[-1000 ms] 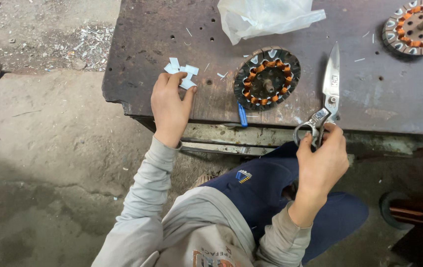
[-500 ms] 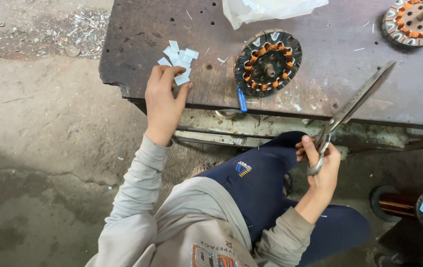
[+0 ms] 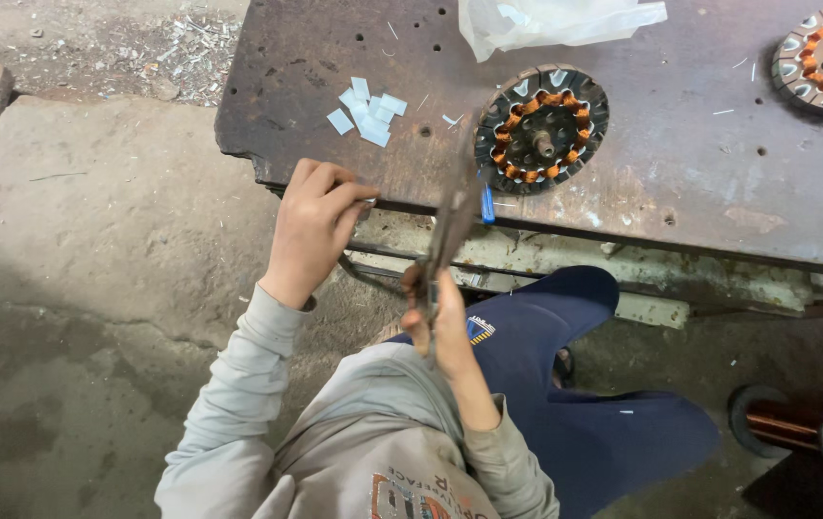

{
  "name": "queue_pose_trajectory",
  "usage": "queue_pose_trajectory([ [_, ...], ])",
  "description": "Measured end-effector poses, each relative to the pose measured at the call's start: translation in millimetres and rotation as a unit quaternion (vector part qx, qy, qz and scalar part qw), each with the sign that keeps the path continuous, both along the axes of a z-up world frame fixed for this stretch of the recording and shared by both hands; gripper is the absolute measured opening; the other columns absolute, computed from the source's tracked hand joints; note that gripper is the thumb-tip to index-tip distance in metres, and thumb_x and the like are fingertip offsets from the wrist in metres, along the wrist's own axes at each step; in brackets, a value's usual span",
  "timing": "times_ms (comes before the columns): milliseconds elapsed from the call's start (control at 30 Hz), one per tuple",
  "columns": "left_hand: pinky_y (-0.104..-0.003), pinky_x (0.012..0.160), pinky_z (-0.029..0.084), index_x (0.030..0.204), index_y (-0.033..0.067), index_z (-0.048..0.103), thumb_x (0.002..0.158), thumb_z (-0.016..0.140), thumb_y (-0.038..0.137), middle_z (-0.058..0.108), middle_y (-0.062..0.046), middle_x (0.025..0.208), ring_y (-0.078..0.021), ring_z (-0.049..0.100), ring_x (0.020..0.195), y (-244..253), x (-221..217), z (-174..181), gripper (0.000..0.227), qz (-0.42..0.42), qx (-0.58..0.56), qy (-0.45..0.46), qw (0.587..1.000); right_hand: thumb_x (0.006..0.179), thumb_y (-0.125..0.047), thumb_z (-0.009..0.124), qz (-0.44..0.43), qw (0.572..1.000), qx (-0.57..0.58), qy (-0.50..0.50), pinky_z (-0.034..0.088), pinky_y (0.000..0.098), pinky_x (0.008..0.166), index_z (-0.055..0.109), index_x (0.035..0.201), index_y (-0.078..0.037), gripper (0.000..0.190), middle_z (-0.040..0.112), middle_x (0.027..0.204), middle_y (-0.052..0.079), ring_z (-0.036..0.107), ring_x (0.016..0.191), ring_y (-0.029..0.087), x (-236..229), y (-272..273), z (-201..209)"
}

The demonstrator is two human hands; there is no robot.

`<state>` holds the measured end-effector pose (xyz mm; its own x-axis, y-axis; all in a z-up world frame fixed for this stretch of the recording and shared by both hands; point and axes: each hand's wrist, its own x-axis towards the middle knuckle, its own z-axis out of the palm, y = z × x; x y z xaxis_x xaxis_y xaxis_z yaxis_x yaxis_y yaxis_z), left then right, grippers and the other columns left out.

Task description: The person inserts small white insulating pieces into the slots of a circular motor stator with copper windings. They repeatedly pick up the pieces, place them into the slots, and adjust them by hand.

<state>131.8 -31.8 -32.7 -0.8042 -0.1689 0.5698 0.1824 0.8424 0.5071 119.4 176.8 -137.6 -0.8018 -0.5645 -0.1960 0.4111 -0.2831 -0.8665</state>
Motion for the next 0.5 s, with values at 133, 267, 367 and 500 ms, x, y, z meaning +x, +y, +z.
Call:
queue_pose_trajectory([
  [133,-0.032,0.083,0.056,0.108,0.0002,0.070,0.095,0.069,-0.002,0.066,-0.010,0.112,-0.0212,0.066,0.097,0,-1,-4,0.013,-0.045,0.210,0.040,0.976,0.092,-0.026,0.078,-0.002,0.952,0.106,0.286,0.046,0.0211,0.071,0.053,0.116,-0.003,0.042,0.053,0.100,0.003,0.047,0.083,0.008,10,-21,-23],
  [267,-0.025,0.074,0.058,0.116,-0.0042,0.070,0.099,0.064,-0.007,0.065,-0.008,0.111,-0.0119,0.068,0.085,1,-7,-13,0.019,-0.071,0.443,0.001,0.894,0.089,-0.042,0.082,0.009,0.935,0.174,0.309,0.045,0.0244,0.071,0.057,0.109,-0.006,0.048,0.054,0.092,0.000,0.049,0.081,0.009,3,-26,-45],
  [367,-0.025,0.085,0.060,0.123,-0.0046,0.066,0.098,0.062,-0.009,0.072,-0.009,0.107,-0.0117,0.071,0.096,-1,-15,-19,0.026,-0.079,0.537,-0.010,0.840,0.082,-0.045,0.084,0.016,0.935,0.215,0.281,0.042,0.0254,0.062,0.058,0.104,-0.007,0.051,0.050,0.083,-0.001,0.045,0.071,0.009,-2,-31,-49],
  [500,-0.026,0.088,0.059,0.121,-0.0083,0.065,0.097,0.065,-0.012,0.072,-0.012,0.109,-0.0128,0.071,0.099,-1,-18,-25,0.025,-0.076,0.527,-0.018,0.846,0.078,-0.043,0.087,0.011,0.919,0.254,0.301,0.041,0.0265,0.058,0.058,0.099,-0.007,0.051,0.049,0.079,0.001,0.045,0.065,0.010,-4,-35,-40],
])
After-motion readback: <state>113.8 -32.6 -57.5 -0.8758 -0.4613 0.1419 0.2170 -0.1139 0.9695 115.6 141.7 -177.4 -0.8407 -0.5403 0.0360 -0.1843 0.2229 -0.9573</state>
